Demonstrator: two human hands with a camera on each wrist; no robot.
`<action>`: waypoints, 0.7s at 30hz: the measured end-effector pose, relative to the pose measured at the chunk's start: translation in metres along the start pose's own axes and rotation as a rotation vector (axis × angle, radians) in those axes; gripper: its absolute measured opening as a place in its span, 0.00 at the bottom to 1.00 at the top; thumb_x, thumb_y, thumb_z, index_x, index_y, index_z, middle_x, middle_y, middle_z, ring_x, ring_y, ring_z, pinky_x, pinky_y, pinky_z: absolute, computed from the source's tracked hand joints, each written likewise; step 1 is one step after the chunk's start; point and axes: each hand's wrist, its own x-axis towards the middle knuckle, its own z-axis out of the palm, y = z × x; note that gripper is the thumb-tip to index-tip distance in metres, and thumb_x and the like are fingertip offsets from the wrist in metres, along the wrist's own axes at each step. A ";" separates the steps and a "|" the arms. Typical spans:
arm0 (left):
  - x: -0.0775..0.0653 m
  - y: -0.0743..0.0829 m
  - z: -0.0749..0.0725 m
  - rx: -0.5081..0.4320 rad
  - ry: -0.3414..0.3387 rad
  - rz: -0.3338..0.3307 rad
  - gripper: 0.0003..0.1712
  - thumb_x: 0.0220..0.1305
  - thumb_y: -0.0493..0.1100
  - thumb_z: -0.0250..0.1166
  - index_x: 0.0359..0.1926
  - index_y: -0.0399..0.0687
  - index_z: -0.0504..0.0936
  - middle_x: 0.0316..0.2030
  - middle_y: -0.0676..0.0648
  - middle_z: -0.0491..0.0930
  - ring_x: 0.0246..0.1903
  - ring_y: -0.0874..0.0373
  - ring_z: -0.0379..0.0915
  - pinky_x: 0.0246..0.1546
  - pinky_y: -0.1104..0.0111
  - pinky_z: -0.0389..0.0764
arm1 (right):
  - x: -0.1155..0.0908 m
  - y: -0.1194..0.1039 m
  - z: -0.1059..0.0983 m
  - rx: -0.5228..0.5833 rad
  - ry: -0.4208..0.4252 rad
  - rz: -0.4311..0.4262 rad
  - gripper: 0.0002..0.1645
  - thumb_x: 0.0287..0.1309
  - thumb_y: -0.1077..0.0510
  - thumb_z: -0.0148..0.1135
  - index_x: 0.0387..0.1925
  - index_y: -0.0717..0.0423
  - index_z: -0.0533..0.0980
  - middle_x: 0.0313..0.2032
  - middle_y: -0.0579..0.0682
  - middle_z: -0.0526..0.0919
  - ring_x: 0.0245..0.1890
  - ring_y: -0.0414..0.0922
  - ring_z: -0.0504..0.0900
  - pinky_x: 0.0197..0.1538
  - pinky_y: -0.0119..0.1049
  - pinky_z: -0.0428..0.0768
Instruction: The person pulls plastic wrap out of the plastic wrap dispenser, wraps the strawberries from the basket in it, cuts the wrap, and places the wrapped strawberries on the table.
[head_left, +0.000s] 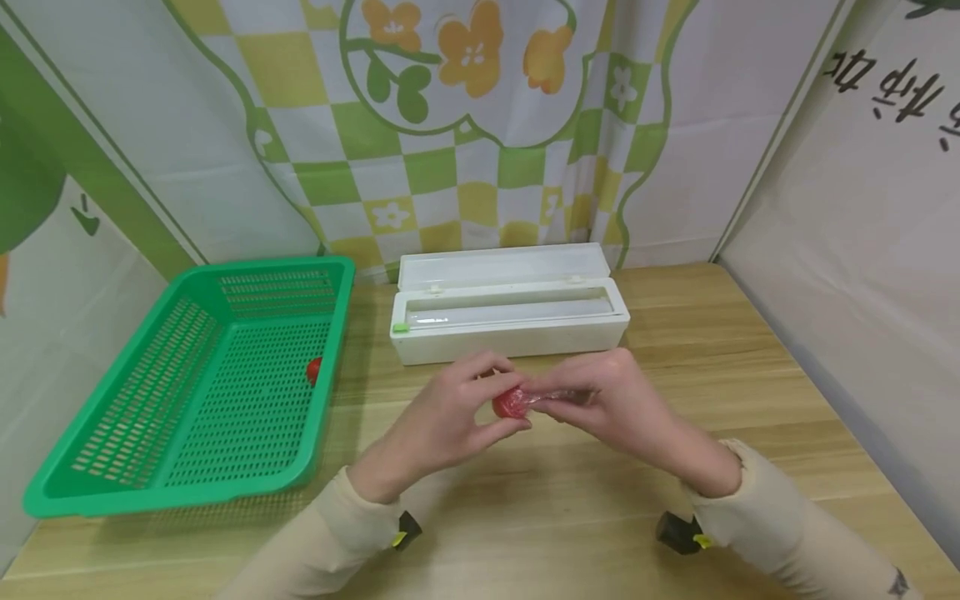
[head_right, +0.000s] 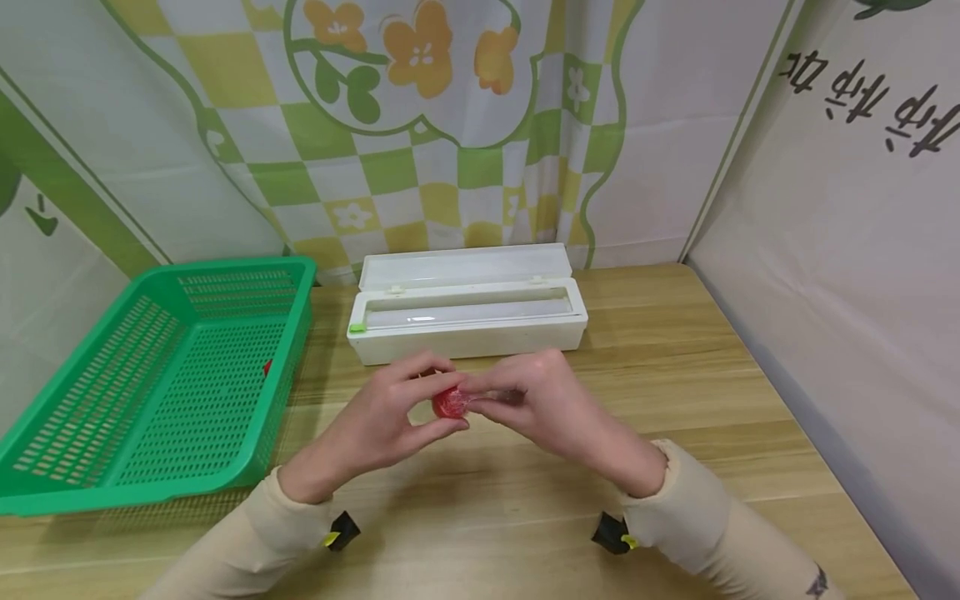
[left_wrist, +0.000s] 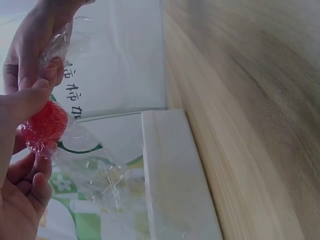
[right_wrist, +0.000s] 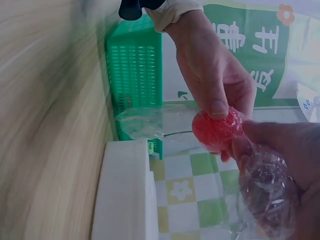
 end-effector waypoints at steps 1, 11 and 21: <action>0.000 0.000 -0.001 -0.007 -0.001 -0.009 0.19 0.56 0.50 0.70 0.47 0.48 0.84 0.42 0.54 0.77 0.38 0.68 0.72 0.41 0.82 0.75 | 0.000 0.000 -0.001 0.011 -0.011 0.004 0.12 0.52 0.56 0.70 0.40 0.52 0.86 0.37 0.46 0.88 0.26 0.30 0.80 0.28 0.22 0.79; -0.003 0.000 -0.006 -0.197 0.046 -0.058 0.18 0.60 0.46 0.67 0.51 0.45 0.81 0.45 0.50 0.82 0.40 0.65 0.76 0.42 0.78 0.79 | -0.003 -0.001 -0.017 0.211 -0.069 0.089 0.14 0.52 0.57 0.68 0.42 0.54 0.85 0.41 0.50 0.88 0.32 0.37 0.85 0.26 0.30 0.81; -0.004 0.005 -0.006 -0.656 0.059 -0.137 0.20 0.64 0.38 0.61 0.56 0.38 0.77 0.51 0.42 0.80 0.45 0.57 0.76 0.43 0.65 0.83 | -0.004 0.000 -0.017 0.324 0.007 0.029 0.15 0.49 0.69 0.68 0.41 0.60 0.85 0.38 0.54 0.88 0.27 0.38 0.84 0.22 0.30 0.78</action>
